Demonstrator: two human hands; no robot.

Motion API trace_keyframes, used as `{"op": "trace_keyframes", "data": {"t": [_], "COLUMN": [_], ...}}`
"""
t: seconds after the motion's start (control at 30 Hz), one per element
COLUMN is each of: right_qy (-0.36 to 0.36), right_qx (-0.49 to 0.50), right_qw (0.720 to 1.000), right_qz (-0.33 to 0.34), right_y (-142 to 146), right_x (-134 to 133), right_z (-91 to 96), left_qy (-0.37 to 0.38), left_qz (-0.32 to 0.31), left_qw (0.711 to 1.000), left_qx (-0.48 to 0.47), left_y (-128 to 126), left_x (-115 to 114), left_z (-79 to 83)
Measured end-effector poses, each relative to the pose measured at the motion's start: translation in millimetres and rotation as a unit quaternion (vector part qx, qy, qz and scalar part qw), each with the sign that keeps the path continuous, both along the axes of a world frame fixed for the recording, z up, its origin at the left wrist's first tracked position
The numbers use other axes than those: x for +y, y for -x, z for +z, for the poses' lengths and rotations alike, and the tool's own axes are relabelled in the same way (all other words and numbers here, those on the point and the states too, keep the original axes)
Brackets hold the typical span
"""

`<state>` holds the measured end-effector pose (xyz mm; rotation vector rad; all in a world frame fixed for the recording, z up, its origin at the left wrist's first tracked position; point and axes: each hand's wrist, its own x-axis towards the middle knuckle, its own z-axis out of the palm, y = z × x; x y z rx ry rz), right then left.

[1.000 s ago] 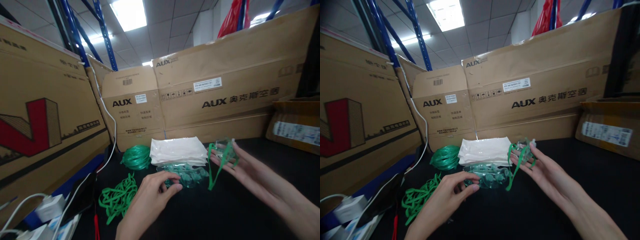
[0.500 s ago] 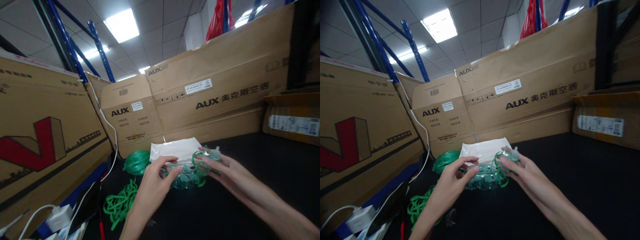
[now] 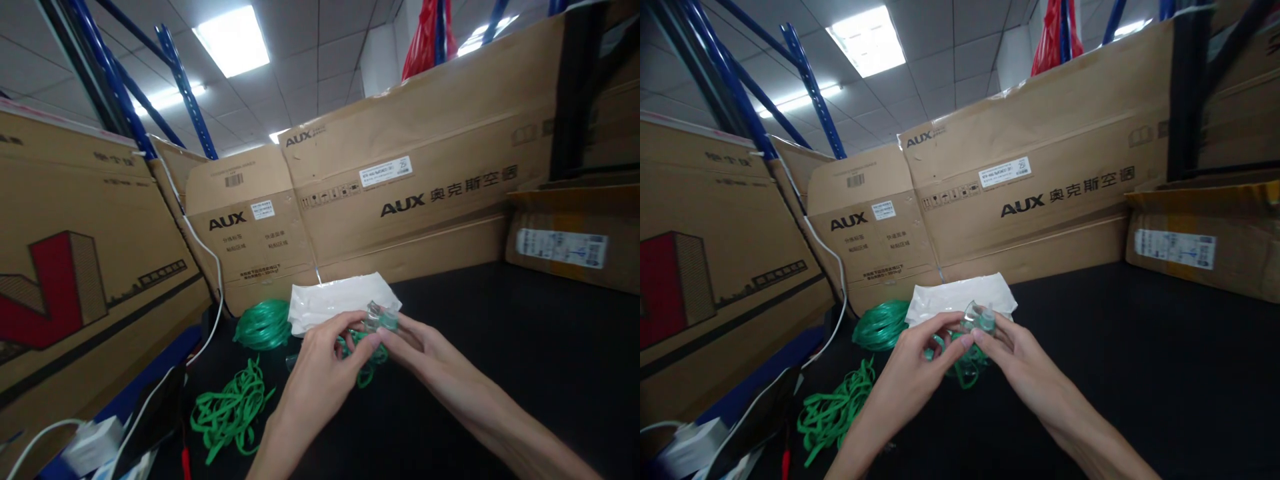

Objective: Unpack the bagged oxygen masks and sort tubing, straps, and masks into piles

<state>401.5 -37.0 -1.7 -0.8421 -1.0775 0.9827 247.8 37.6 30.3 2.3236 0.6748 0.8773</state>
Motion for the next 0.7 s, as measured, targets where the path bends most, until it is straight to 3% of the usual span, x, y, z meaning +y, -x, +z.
{"op": "trace_keyframes", "data": {"t": [0.1,0.3,0.6,0.7], "right_qy": [0.002,0.010,-0.022,-0.030], "right_qx": [0.018,0.027,-0.005,0.008], "right_qw": [1.000,0.997,0.986,0.983], "right_qz": [0.003,-0.071,-0.166,-0.180], "right_y": [0,3,5,5], "right_x": [1,7,21,23], "right_z": [-4.7,-9.4,-29.5,-33.8], "left_qy": [0.010,0.002,-0.101,-0.125], "left_qz": [-0.016,0.006,0.063,0.054], "left_qw": [1.000,1.000,0.992,0.990], "left_qx": [-0.012,-0.007,0.043,0.040], "left_y": [3,1,-12,-13], "left_x": [3,7,5,7], "left_z": [-3.8,-8.4,-14.9,-20.0]}}
